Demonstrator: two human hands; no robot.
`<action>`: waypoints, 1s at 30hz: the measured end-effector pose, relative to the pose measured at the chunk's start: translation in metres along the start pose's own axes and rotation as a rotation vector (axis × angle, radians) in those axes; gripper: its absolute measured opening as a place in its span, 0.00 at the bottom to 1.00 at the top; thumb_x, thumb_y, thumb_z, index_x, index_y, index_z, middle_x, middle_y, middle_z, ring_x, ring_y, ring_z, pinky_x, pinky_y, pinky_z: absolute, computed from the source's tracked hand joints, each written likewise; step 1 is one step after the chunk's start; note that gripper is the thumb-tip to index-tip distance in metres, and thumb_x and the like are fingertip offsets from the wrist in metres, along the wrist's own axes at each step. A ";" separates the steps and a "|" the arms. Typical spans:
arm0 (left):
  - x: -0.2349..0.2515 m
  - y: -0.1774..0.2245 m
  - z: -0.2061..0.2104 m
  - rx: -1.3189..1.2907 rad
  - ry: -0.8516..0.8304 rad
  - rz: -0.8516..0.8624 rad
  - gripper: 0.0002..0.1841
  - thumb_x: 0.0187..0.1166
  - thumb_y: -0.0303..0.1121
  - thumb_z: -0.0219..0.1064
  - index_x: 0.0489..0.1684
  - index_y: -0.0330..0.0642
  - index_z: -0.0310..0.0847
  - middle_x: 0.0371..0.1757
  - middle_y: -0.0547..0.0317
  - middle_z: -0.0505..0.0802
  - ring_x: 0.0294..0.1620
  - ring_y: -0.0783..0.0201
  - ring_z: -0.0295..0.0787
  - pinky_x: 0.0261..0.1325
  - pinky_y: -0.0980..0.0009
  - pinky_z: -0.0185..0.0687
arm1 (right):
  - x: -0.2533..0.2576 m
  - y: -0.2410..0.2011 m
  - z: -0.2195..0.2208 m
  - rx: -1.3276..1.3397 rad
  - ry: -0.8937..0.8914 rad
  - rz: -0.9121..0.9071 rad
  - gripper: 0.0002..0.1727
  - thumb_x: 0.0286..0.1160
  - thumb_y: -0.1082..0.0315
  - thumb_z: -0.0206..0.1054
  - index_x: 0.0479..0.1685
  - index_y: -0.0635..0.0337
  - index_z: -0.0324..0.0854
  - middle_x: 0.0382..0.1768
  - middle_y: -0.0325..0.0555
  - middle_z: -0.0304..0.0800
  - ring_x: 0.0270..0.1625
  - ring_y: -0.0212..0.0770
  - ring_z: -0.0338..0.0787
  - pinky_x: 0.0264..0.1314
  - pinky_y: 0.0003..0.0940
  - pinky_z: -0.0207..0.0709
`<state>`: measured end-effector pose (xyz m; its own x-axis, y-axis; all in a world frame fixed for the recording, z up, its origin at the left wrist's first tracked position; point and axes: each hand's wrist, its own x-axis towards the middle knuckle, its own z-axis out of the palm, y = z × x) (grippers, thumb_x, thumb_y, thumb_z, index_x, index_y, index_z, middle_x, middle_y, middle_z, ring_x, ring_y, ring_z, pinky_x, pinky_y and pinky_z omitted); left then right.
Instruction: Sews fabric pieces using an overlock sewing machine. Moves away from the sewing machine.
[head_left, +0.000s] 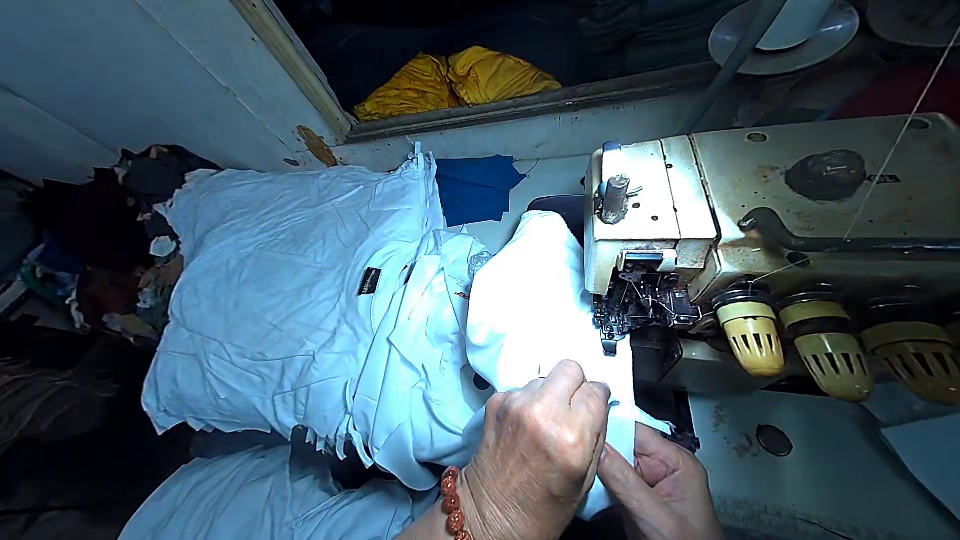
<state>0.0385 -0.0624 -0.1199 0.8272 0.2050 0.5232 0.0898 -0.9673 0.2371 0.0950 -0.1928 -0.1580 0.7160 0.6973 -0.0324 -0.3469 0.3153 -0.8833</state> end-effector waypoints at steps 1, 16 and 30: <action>0.000 0.001 0.001 0.003 0.004 -0.002 0.08 0.75 0.31 0.67 0.29 0.43 0.93 0.24 0.63 0.86 0.20 0.71 0.81 0.17 0.78 0.69 | 0.000 0.001 0.001 -0.003 0.000 -0.003 0.15 0.68 0.87 0.62 0.43 0.58 0.86 0.34 0.31 0.97 0.36 0.23 0.94 0.43 0.23 0.89; 0.023 0.013 0.003 0.031 -0.075 0.009 0.10 0.75 0.35 0.67 0.23 0.45 0.87 0.19 0.65 0.82 0.17 0.69 0.81 0.14 0.74 0.71 | 0.012 0.008 0.006 -0.050 -0.006 -0.065 0.16 0.74 0.83 0.57 0.32 0.52 0.87 0.31 0.25 0.93 0.38 0.17 0.90 0.46 0.19 0.85; -0.140 -0.090 -0.064 0.051 0.007 -0.677 0.12 0.78 0.27 0.60 0.43 0.27 0.88 0.22 0.49 0.90 0.22 0.57 0.90 0.31 0.55 0.88 | 0.003 0.012 -0.011 -0.316 -0.135 -0.294 0.08 0.73 0.67 0.68 0.33 0.59 0.91 0.35 0.31 0.92 0.41 0.17 0.88 0.46 0.15 0.83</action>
<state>-0.1211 0.0052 -0.1623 0.5758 0.7687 0.2786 0.6128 -0.6313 0.4752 0.0996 -0.1933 -0.1741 0.6635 0.6921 0.2841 0.0764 0.3150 -0.9460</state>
